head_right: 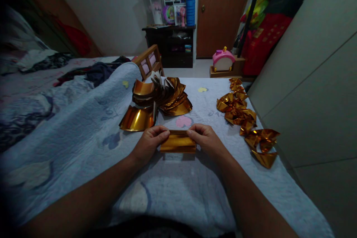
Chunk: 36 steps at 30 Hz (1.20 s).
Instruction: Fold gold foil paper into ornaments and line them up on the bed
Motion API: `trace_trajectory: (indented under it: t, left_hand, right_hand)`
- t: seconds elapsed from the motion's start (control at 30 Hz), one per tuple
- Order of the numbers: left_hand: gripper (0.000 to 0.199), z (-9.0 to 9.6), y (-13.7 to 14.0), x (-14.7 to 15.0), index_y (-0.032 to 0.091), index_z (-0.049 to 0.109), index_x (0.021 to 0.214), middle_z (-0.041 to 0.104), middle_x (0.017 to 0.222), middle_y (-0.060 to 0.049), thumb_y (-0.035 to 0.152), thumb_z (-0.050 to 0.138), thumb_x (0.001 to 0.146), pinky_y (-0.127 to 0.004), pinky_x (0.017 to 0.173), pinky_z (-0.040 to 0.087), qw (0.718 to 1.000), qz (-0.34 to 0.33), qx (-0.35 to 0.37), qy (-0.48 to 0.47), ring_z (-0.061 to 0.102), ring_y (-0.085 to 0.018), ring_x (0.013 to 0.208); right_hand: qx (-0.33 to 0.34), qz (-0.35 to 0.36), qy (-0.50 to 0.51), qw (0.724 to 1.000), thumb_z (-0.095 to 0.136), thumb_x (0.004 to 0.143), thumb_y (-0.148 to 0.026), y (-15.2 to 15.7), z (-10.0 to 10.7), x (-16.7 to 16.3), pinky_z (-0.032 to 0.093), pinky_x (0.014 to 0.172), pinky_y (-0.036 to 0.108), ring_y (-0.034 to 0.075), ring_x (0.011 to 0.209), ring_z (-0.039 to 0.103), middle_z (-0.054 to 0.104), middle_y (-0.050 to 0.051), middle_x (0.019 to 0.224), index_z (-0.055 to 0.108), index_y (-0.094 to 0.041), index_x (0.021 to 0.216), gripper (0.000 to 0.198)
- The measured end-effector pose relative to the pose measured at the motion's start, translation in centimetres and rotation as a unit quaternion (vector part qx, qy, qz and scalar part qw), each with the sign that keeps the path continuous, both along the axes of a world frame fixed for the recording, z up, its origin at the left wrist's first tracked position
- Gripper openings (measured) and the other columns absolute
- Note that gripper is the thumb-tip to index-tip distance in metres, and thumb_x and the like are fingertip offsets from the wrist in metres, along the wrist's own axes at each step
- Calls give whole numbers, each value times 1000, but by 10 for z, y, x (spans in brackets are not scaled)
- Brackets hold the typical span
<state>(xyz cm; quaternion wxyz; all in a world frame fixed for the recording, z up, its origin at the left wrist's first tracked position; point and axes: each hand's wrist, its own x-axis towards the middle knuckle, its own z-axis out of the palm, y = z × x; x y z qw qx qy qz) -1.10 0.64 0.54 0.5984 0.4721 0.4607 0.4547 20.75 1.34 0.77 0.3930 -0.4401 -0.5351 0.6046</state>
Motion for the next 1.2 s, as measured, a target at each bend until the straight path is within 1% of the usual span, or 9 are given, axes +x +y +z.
trace_trajectory:
  t: [0.43,0.57,0.8,0.97,1.2]
  left_hand:
    - [24,2,-1,0,15,71,73,61,68,1,38,78,74,-23,64,42,1000,3,10,12,52,-12,64]
    - [26,2,-1,-1,15,71,74,61,69,1,41,75,77,-23,64,42,1000,0,10,26,53,-12,65]
    - [28,3,-1,-2,15,70,73,58,67,1,42,70,81,-23,62,40,999,-3,16,28,49,-11,63]
    - [29,4,-2,-1,15,68,71,55,65,2,43,69,81,-22,60,38,998,17,27,59,48,-11,63]
    - [28,3,-1,-1,14,71,77,61,70,0,43,69,80,-24,64,41,996,21,34,79,52,-13,67]
  right_hand:
    - [-4,3,-3,1000,73,80,-52,0,-3,2,33,60,26,12,61,46,53,-2,65,65,-18,73,36]
    - [-5,-2,-6,1000,73,79,-52,-1,-2,1,33,60,26,12,62,46,53,-2,66,65,-18,73,36]
    - [-12,-2,0,1000,73,79,-49,0,-3,2,33,61,27,12,63,46,54,-2,66,65,-18,73,33]
    - [-13,-11,-2,1000,75,76,-47,0,-1,3,35,63,28,14,65,48,56,-1,68,67,-18,75,30]
    - [-13,-23,-12,1000,75,74,-46,0,2,4,33,61,27,13,63,45,54,-2,66,66,-18,73,30]
